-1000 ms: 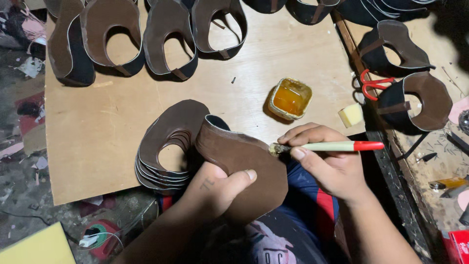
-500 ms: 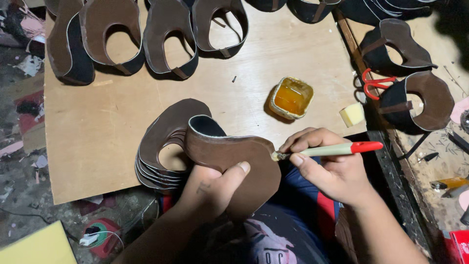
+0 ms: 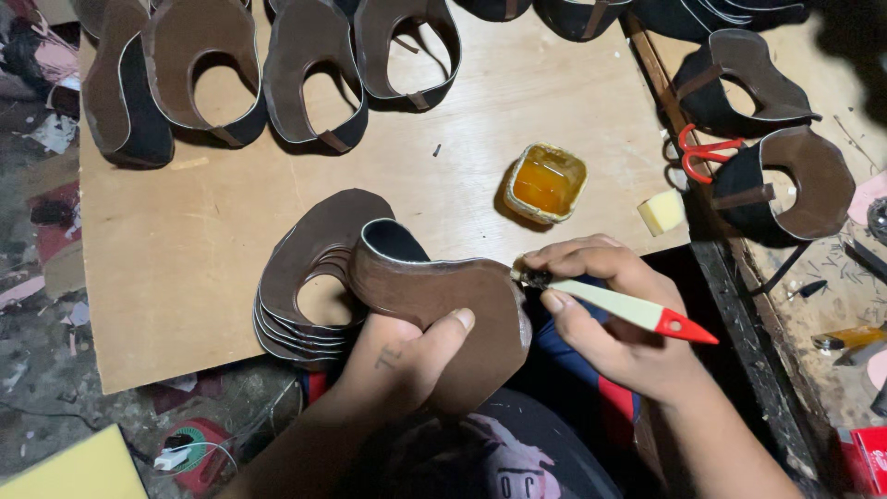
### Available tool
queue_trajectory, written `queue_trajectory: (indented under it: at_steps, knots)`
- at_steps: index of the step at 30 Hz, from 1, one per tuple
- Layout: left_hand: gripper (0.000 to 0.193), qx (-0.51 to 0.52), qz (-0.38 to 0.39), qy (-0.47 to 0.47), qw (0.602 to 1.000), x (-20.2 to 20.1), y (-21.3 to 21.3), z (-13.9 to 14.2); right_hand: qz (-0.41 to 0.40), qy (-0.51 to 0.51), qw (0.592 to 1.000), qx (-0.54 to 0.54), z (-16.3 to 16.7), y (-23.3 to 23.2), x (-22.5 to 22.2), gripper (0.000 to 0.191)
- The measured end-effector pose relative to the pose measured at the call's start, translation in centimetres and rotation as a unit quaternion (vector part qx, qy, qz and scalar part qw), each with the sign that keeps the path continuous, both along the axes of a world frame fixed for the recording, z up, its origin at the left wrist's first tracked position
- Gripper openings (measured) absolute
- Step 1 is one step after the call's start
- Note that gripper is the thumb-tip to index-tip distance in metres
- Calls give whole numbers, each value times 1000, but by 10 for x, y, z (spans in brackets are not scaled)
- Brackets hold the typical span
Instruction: The person applies glue with a brush along the edge of a brown shoe upper component, dipping the brush into a container of glue, then sets the finished piece on a stack and picks up the next component to repeat the gluing.
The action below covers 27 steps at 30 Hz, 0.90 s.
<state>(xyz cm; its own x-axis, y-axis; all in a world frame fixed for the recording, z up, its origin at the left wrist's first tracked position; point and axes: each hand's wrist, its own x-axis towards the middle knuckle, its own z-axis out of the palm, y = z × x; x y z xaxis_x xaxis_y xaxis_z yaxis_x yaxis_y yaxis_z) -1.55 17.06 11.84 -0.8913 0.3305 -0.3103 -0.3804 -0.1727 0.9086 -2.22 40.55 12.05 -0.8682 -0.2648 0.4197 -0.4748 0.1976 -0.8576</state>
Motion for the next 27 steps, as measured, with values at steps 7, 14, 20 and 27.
queue_trajectory:
  at_steps: [7, 14, 20, 27]
  knots:
    - [31, 30, -23, 37, 999, 3, 0, 14, 7, 39, 997, 67, 16, -7, -1, 21]
    - [33, -7, -26, 114, 993, 5, -6, 15, -6, 16, 996, 83, 9, -9, -1, 17]
    - [42, 21, -5, 70, 997, 7, -3, 6, 0, 37, 998, 59, 1, -7, 3, 15]
    - [42, -1, 35, 82, 996, 5, -5, -3, -10, -34, 997, -72, -15, -6, 11, 16]
